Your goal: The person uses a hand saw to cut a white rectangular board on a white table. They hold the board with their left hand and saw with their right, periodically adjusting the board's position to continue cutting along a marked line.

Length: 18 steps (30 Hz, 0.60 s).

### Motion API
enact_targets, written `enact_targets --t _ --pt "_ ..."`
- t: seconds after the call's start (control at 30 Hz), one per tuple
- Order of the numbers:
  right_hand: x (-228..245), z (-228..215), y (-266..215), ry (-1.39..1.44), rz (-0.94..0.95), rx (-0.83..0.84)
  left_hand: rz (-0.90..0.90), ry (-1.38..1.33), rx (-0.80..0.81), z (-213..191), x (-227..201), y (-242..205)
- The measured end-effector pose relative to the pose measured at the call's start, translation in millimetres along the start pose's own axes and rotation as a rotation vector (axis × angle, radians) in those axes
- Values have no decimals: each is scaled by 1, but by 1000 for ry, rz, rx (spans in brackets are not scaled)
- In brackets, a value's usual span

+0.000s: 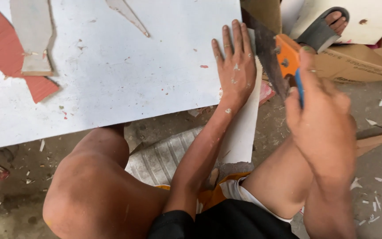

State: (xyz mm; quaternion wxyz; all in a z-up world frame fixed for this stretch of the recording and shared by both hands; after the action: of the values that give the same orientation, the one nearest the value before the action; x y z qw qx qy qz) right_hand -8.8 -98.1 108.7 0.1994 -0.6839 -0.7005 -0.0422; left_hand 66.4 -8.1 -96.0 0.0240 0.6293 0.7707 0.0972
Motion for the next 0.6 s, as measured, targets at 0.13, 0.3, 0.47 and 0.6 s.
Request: enact_targets --t 0.13,0.3,0.47,0.6 --pt "-29 -6 0 114 -289 -107 5 -7 -20 2 -5 -1" --pt "-16 -26 -8 152 -253 -46 10 -11 -67 -1 -6 -2" --pt "-6 -67 -46 72 -332 -103 13 -6 15 1 -8 1" --pt "-14 -74 -62 -21 -378 -110 -5 -40 -98 5 -7 -1"
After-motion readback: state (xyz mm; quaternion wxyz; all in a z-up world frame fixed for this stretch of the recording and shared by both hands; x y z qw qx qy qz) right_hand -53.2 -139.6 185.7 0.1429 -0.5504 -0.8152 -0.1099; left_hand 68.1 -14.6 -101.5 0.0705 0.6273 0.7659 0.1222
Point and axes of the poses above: each hand's wrist, its own y-axis towards the middle knuckle, its own z-axis out of the palm, x = y × z, the point moved 2 cm from there along y, towards the middle knuckle, and after that the axes turned 10 degrees about y, right-handed, at the moved point
